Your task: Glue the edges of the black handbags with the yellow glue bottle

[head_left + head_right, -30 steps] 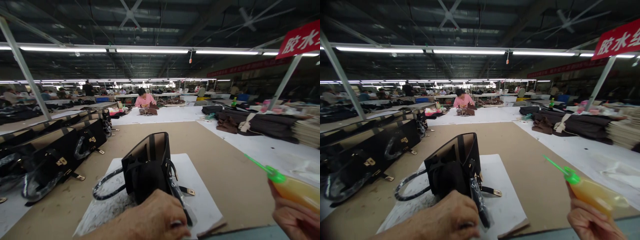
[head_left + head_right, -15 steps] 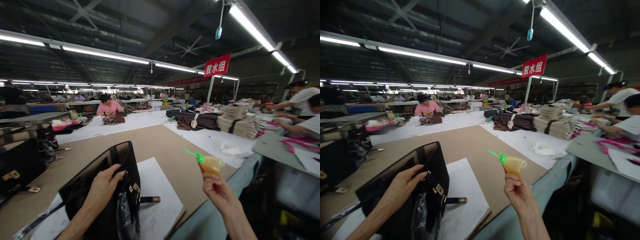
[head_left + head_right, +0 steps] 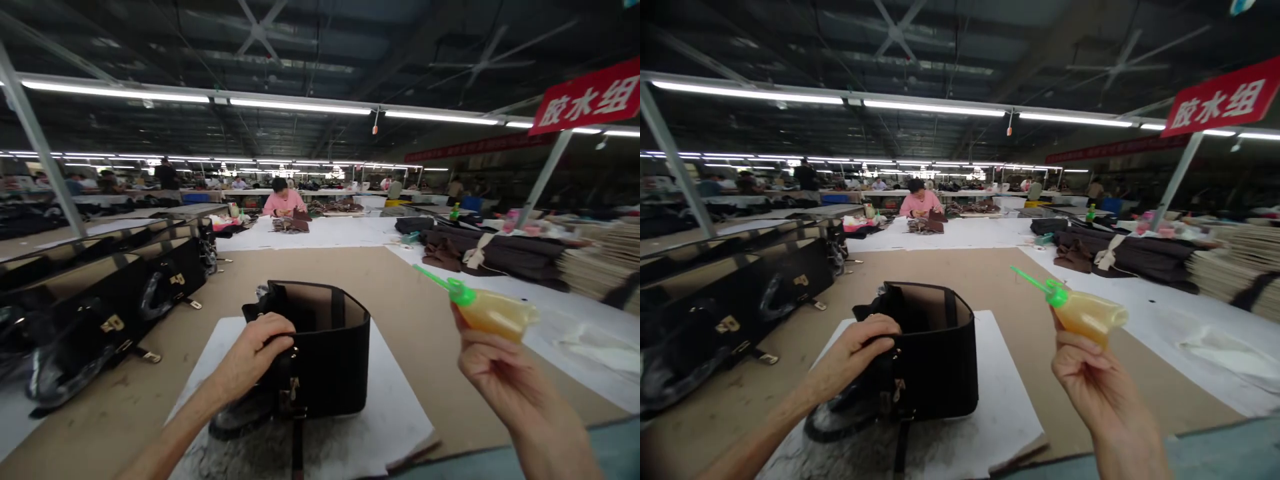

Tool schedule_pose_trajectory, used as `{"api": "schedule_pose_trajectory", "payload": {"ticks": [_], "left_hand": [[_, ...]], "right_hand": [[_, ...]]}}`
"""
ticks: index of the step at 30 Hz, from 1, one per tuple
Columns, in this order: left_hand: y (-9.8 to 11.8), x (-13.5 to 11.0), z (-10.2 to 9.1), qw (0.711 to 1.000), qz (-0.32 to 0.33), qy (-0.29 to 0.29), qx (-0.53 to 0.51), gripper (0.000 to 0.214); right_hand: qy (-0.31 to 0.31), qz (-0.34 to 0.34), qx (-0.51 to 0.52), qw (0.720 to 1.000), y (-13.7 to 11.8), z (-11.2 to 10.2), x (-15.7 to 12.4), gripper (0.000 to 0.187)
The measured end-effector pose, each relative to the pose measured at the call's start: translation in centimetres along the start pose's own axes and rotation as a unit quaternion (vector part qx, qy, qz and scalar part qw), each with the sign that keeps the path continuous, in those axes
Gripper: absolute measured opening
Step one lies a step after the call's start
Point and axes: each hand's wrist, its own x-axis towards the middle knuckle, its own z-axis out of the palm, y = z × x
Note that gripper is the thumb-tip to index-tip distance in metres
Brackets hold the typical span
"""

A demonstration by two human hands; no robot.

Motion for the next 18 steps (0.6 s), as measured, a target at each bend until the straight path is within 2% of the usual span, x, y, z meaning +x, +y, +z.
{"api": "schedule_pose_trajectory", "payload": {"ticks": [2,5,7,9,11,14,16,18], "left_hand": [[-0.3,0.1,0.4,0.997,-0.010,0.073,-0.018,0.020],[-0.5,1.0,0.5,0.984,-0.060,0.167,0.012,0.017],[-0.5,1.9,0.0,0.974,-0.105,0.190,0.064,0.016],[-0.3,3.0,-0.7,0.970,-0.106,0.178,0.128,0.023],[0.0,4.2,-1.4,0.974,-0.052,0.127,0.179,0.026],[0.3,6.1,-2.1,0.977,0.015,-0.038,0.208,0.022],[0.3,7.1,-2.3,0.962,-0.015,-0.147,0.229,0.019],[0.1,7.7,-2.6,0.938,-0.082,-0.206,0.268,0.027]], "right_hand": [[-0.009,0.023,0.005,1.000,1.7,0.9,1.4,0.048],[-0.035,0.065,0.002,0.997,4.0,2.2,3.5,0.052],[-0.051,0.086,0.001,0.995,5.3,3.1,4.7,0.053],[-0.069,0.101,-0.001,0.993,6.4,4.0,5.8,0.053],[-0.071,0.114,0.005,0.991,7.5,5.0,6.9,0.051],[-0.033,0.133,0.035,0.990,9.0,6.0,8.0,0.048],[-0.006,0.141,0.048,0.989,9.7,6.3,8.4,0.045],[0.012,0.147,0.056,0.987,10.2,6.2,8.5,0.040]]}}
